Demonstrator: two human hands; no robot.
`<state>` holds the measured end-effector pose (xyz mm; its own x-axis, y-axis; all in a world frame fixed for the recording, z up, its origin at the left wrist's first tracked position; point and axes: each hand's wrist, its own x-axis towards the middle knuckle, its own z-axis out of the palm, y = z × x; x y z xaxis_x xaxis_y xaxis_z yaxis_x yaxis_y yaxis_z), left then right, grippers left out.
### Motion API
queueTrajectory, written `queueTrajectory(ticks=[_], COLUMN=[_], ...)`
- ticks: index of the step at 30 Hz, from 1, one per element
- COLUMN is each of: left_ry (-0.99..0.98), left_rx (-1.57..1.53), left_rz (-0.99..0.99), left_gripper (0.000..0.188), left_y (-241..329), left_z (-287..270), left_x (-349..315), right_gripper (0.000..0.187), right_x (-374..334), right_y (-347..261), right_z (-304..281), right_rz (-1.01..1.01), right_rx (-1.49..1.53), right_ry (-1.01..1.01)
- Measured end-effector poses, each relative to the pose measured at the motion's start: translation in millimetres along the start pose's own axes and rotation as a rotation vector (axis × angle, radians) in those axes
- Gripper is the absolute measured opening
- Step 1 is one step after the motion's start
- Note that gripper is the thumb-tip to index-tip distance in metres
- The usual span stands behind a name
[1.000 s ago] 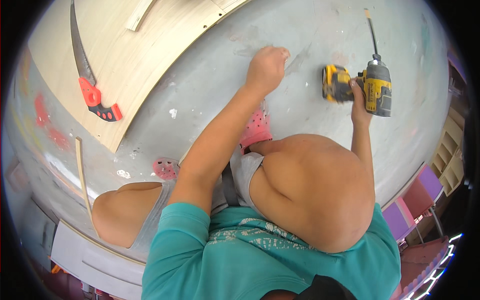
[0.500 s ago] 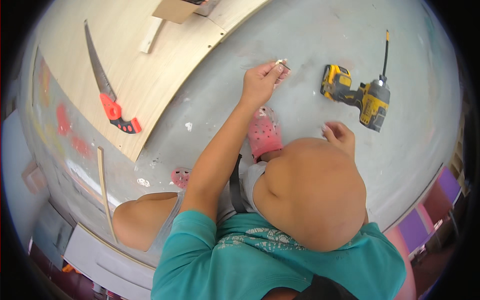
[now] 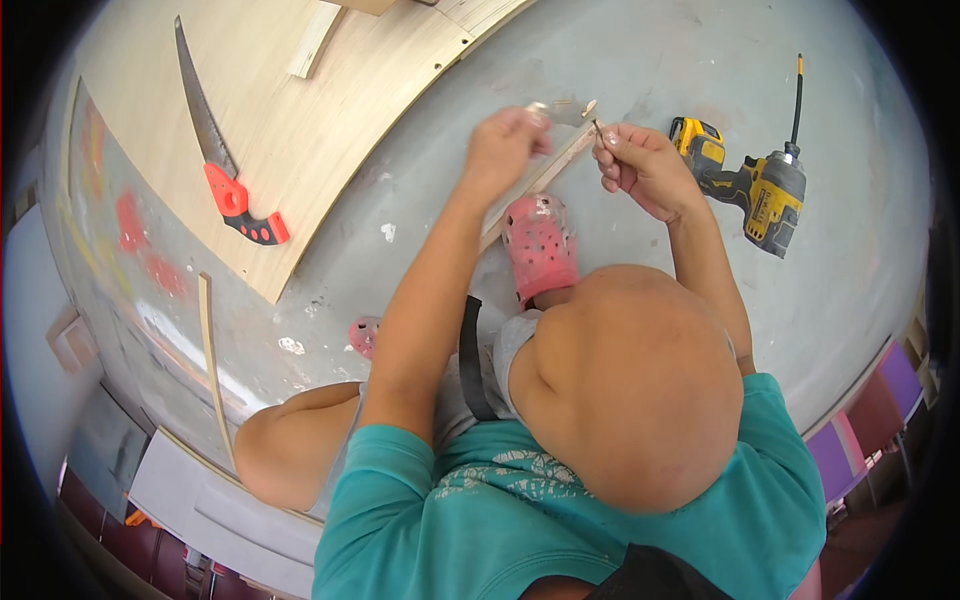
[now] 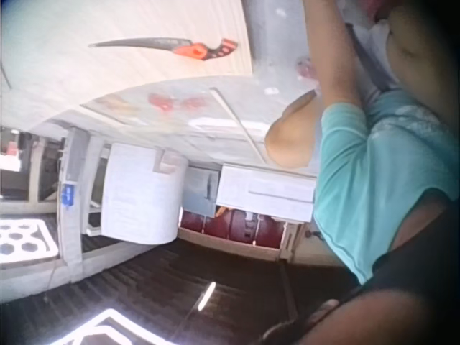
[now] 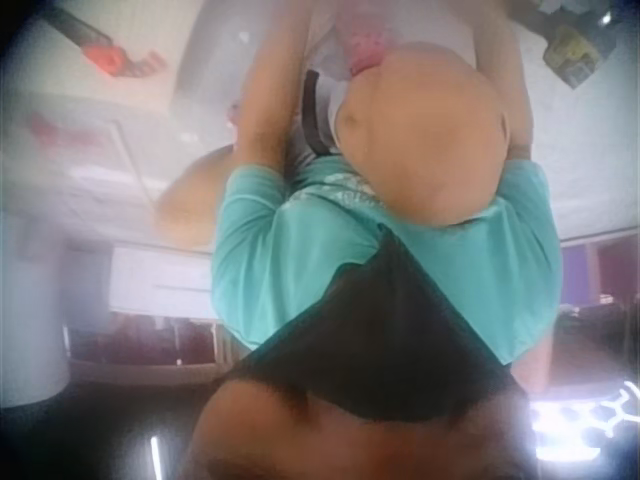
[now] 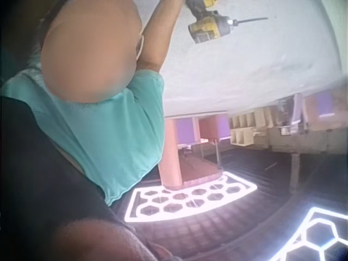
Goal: Drill screws into a wooden board to attach a thin strip of wood.
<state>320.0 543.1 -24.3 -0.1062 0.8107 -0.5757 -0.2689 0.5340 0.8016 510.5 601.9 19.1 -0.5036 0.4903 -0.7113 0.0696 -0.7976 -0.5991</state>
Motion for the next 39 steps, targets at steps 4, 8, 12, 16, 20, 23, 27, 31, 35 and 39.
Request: queueTrajectory(ticks=[4,8,12,16,20,23,27,31,35,39], left_ry=[0.177,-0.537,-0.351,-0.113,0.012,0.008,0.07,0.205,0.369,0.445], left_rx=[0.958,1.385,1.288,1.138,0.745,0.695,0.952,1.076,1.29,1.361], left_rz=[0.043,-0.062,0.07,0.053,0.142,0.116,0.215,0.388,0.471,0.555], left_gripper=[0.013,0.042,0.046,0.038,0.039,0.047,0.052,0.056,0.054,0.06], left_y=[-16,-58,-93,-95,-75,-59,-37,-52,-63,-73], left_z=[-50,-78,-92,-118,-149,-152,-149,-175,-210,-241], left_x=[-11,-64,-121,-134,-132,-137,-145,-143,-139,-136], right_gripper=[0.009,0.019,0.032,0.029,0.027,0.033,0.038,0.033,0.032,0.029], right_x=[10,19,24,29,35,41,71,101,122,143], right_y=[6,35,55,59,59,58,47,50,59,61], right_z=[7,-14,-20,-14,1,21,55,88,115,146], right_rz=[-0.049,-0.162,-0.14,-0.117,-0.142,-0.079,-0.056,-0.098,-0.109,-0.074], right_rx=[-0.03,-0.317,-0.44,-0.434,-0.303,-0.191,0.047,0.105,0.164,0.221], right_ry=[0.027,0.3,0.361,0.292,0.37,0.328,0.142,0.066,0.037,0.013])
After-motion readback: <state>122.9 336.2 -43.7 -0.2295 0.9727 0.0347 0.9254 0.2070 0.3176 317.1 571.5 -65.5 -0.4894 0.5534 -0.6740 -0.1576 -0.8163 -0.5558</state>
